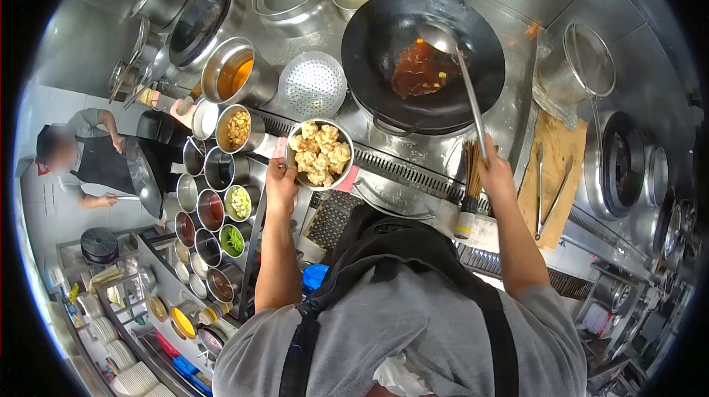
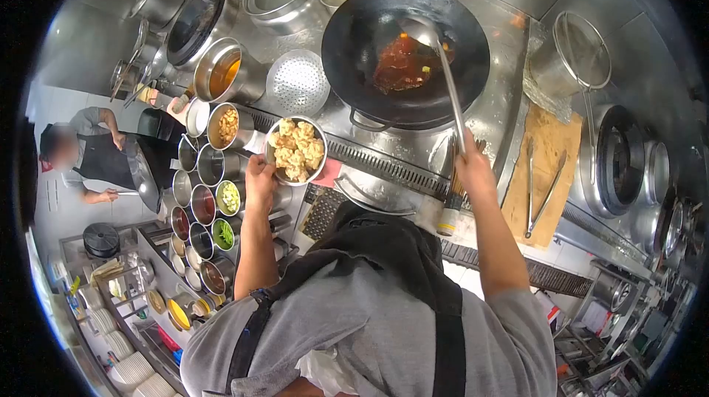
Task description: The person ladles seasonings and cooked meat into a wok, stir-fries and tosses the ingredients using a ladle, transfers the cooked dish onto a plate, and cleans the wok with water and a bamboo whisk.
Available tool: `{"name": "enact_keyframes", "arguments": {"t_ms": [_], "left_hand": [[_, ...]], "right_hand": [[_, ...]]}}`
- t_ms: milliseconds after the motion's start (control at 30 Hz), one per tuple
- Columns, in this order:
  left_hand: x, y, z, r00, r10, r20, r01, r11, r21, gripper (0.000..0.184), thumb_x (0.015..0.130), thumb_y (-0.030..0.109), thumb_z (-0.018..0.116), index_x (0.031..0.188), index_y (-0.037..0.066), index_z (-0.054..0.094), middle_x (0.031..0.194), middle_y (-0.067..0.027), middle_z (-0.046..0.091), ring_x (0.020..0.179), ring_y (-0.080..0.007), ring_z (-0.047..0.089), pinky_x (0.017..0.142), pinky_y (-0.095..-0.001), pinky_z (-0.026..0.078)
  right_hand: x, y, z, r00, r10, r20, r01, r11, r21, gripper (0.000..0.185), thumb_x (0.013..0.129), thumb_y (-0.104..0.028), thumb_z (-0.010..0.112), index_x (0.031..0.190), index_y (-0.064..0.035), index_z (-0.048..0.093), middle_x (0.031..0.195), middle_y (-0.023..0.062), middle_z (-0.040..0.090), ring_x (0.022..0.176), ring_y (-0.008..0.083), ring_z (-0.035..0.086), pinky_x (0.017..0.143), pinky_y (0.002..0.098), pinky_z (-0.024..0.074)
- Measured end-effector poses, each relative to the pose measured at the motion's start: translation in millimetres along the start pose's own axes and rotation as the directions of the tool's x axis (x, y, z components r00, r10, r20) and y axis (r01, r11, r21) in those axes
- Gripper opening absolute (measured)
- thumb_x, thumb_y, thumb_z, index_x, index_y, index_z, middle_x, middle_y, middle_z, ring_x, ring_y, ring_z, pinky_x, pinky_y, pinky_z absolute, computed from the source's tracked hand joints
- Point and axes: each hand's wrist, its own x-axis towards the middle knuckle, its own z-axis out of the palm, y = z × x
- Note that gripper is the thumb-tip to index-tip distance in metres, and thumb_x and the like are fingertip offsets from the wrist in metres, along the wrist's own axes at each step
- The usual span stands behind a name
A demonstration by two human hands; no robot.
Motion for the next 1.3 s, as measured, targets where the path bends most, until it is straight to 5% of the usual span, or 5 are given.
{"name": "enact_keyframes", "arguments": {"t_ms": [167,633,833,967,1300], "left_hand": [[21.3,28.2,9.5,0.998,0.016,0.057,-0.014,1.0,-0.027,0.025,0.082,-0.001,0.053,0.105,-0.001,0.045,0.082,-0.0129,0.06,0.06,-0.016,0.057,0.043,-0.0269,0.042],[165.5,175.8,150.0,0.93,0.309,0.201,-0.353,0.902,0.247,0.02,0.072,-0.001,0.06,0.089,-0.005,0.053,0.062,-0.0084,0.054,0.044,-0.0148,0.048,0.037,-0.0295,0.033],[188.5,181.6,234.3,0.908,0.297,0.295,-0.407,0.793,0.453,0.017,0.071,0.006,0.057,0.084,-0.004,0.057,0.066,-0.0187,0.064,0.055,-0.0258,0.065,0.053,-0.0378,0.053],[206.0,139.5,281.0,0.776,0.418,0.472,-0.624,0.395,0.675,0.025,0.075,0.017,0.058,0.094,0.0,0.06,0.081,-0.0243,0.066,0.086,-0.0373,0.065,0.083,-0.0432,0.05],[140.1,130.8,301.4,0.597,0.52,0.612,-0.723,0.017,0.691,0.023,0.078,0.006,0.054,0.1,0.0,0.055,0.1,-0.0253,0.06,0.09,-0.0435,0.062,0.079,-0.049,0.052]], "right_hand": [[-25.1,-2.8,14.1,0.99,0.011,0.141,-0.049,0.962,0.268,0.063,0.082,-0.013,0.055,0.142,-0.0238,0.037,0.079,0.0176,0.061,0.072,0.03,0.06,0.074,0.0389,0.0482],[-46.6,3.9,-10.5,0.992,-0.106,0.065,0.101,0.991,0.085,0.063,0.079,-0.006,0.055,0.139,-0.0135,0.038,0.084,0.0253,0.062,0.08,0.0412,0.061,0.075,0.0488,0.0473],[-83.0,59.3,-34.3,0.986,-0.128,-0.103,0.115,0.985,-0.128,0.066,0.076,-0.001,0.056,0.138,-0.0152,0.039,0.081,0.0234,0.061,0.074,0.041,0.059,0.068,0.0501,0.0471],[-117.5,73.3,-43.4,0.984,-0.116,-0.133,0.102,0.989,-0.108,0.064,0.075,0.001,0.056,0.136,-0.0162,0.044,0.079,0.0218,0.06,0.071,0.0396,0.059,0.066,0.0489,0.0468],[-142.5,88.3,-42.8,0.988,-0.045,-0.149,0.045,0.999,-0.001,0.059,0.073,0.001,0.06,0.13,-0.0106,0.051,0.076,0.0221,0.06,0.068,0.0381,0.06,0.065,0.0472,0.0475]]}}
